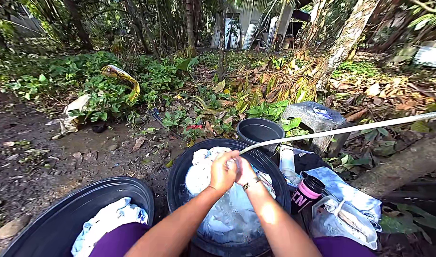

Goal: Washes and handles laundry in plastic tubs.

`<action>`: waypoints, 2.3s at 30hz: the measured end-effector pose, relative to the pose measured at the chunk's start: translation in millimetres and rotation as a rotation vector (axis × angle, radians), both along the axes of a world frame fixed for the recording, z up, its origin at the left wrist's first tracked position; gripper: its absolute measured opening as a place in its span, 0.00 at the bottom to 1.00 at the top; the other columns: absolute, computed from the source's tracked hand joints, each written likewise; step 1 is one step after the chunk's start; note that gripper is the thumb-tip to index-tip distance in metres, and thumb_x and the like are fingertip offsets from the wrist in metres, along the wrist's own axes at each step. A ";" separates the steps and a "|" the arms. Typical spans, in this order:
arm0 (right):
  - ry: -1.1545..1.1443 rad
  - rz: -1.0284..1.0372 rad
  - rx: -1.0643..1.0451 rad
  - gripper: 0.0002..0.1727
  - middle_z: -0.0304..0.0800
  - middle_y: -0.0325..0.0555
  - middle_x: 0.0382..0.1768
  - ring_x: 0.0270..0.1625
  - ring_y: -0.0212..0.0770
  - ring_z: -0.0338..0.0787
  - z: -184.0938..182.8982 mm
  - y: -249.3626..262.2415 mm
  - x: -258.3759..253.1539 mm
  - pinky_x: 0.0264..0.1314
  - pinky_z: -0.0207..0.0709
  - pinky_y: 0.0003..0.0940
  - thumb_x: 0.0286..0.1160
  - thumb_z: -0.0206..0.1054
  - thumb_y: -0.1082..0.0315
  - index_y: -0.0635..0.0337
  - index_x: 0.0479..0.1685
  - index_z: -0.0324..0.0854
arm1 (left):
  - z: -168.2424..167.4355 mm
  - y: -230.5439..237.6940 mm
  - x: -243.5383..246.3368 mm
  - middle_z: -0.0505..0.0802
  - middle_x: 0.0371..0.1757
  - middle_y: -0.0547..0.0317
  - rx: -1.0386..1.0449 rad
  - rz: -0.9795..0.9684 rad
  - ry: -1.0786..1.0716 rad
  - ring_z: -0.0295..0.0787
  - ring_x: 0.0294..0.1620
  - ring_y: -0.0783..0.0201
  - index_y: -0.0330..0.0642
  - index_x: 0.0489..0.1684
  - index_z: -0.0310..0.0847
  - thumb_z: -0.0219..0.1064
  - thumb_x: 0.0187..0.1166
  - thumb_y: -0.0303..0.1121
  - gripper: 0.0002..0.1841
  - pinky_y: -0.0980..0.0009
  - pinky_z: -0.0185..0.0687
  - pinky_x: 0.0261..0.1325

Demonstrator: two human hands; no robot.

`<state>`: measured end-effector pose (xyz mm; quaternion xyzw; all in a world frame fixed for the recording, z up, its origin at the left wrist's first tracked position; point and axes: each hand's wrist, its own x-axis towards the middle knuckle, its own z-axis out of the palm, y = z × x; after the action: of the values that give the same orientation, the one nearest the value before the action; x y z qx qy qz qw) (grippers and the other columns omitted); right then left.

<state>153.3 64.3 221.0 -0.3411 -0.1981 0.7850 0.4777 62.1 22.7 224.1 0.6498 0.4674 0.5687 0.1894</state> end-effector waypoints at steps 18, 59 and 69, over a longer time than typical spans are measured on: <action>-1.213 1.256 0.780 0.20 0.88 0.62 0.43 0.44 0.51 0.85 -38.0 -13.2 -18.1 0.59 0.76 0.52 0.95 0.47 0.67 0.69 0.65 0.82 | -52.3 -46.8 7.6 0.91 0.56 0.33 -0.270 -0.921 1.392 0.86 0.65 0.33 0.24 0.49 0.86 0.56 0.83 0.16 0.11 0.39 0.80 0.64; -0.905 0.291 0.803 0.13 0.86 0.40 0.34 0.36 0.26 0.81 37.5 -15.5 54.6 0.44 0.77 0.26 0.81 0.55 0.78 0.70 0.38 0.86 | -55.2 -7.2 -76.6 0.91 0.59 0.38 -1.040 -0.414 0.254 0.89 0.61 0.51 0.28 0.67 0.80 0.80 0.70 0.30 0.27 0.50 0.78 0.73; -1.387 0.216 0.537 0.18 0.87 0.65 0.60 0.62 0.55 0.88 -19.4 30.0 69.1 0.70 0.78 0.51 0.86 0.62 0.70 0.67 0.70 0.79 | -54.8 11.8 -98.9 0.90 0.49 0.35 -0.888 0.017 0.417 0.87 0.54 0.42 0.27 0.61 0.83 0.76 0.77 0.39 0.23 0.43 0.77 0.66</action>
<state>222.4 94.3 201.7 -0.6079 -0.6707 0.3572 0.2303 -36.8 34.5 169.3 0.6024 0.6980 0.1739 0.3459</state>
